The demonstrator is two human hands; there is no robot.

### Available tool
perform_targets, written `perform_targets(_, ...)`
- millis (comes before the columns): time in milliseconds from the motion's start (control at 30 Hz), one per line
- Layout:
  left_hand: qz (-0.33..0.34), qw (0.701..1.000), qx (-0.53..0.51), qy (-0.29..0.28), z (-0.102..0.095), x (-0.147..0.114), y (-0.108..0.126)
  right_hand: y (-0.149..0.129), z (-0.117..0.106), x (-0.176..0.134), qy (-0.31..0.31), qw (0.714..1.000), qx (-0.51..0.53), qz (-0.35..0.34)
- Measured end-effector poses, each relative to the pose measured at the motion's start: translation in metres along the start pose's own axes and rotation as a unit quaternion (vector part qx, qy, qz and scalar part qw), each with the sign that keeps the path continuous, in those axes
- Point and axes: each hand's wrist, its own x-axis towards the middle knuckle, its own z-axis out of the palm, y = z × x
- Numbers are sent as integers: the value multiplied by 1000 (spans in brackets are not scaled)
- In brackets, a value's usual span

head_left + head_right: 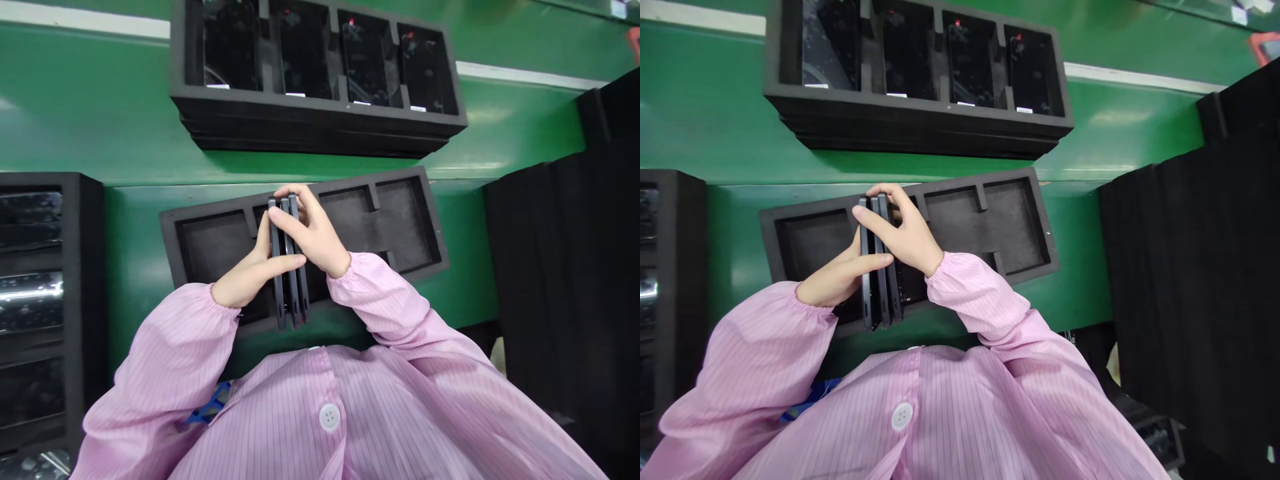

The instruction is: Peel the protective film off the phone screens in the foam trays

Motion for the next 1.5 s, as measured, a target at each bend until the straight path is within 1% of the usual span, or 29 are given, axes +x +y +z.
perform_targets(67, 4, 999, 41, -22, -3, 1, -1, 4, 0, -1, 10, 1000, -5, 4)
perform_targets(133, 13, 997, 56, -43, -5, 2, -2, 4, 1, -3, 12, 1000, -10, 2)
perform_targets(167, 21, 997, 63, -45, -5, 2, -2, 4, 1, -3, 12, 1000, -12, 0)
perform_targets(267, 63, 993, 98, -17, -2, 2, -2, -1, 2, -3, 10, 1000, -5, -14)
perform_targets(367, 105, 989, 106, 12, 1, 3, -3, -4, 4, -2, 13, 999, 14, -31)
perform_targets(433, 101, 990, 102, 12, 0, 4, -5, -3, 5, -2, 28, 999, 18, -25)
perform_targets(500, 69, 993, 96, -5, -2, 4, -6, 0, 6, -2, 37, 999, 20, 1)
perform_targets(567, 35, 996, 84, -26, -4, 5, -7, 4, 6, -3, 36, 999, 26, 28)
perform_targets(633, 23, 996, 73, -35, -4, 5, -7, 6, 5, -4, 29, 998, 31, 43)
perform_targets(733, 42, 993, 100, -39, -4, 6, -7, 6, 3, -5, 23, 998, 41, 46)
perform_targets(867, 62, 975, 205, -56, -9, 7, -10, 4, 0, -6, 15, 996, 70, 50)
perform_targets(933, 73, 966, 240, -64, -13, 7, -14, 4, 0, -6, 14, 996, 75, 51)
perform_targets(1000, 66, 971, 222, -62, -16, 9, -20, 4, 0, -6, 17, 996, 75, 45)
perform_targets(1067, 46, 986, 155, -51, -17, 11, -28, 5, 0, -5, 19, 996, 77, 35)
perform_targets(1133, 35, 994, 97, -36, -18, 14, -35, 6, 1, -5, 20, 996, 80, 28)
perform_targets(1267, 41, 995, 91, -15, -16, 16, -38, 7, 2, -4, 21, 996, 82, 31)
perform_targets(1400, 20, 997, 65, -25, -14, 15, -32, 8, 2, -4, 22, 996, 83, 26)
perform_targets(1500, 29, 998, 44, -31, -15, 15, -32, 8, 2, -5, 20, 996, 83, 22)
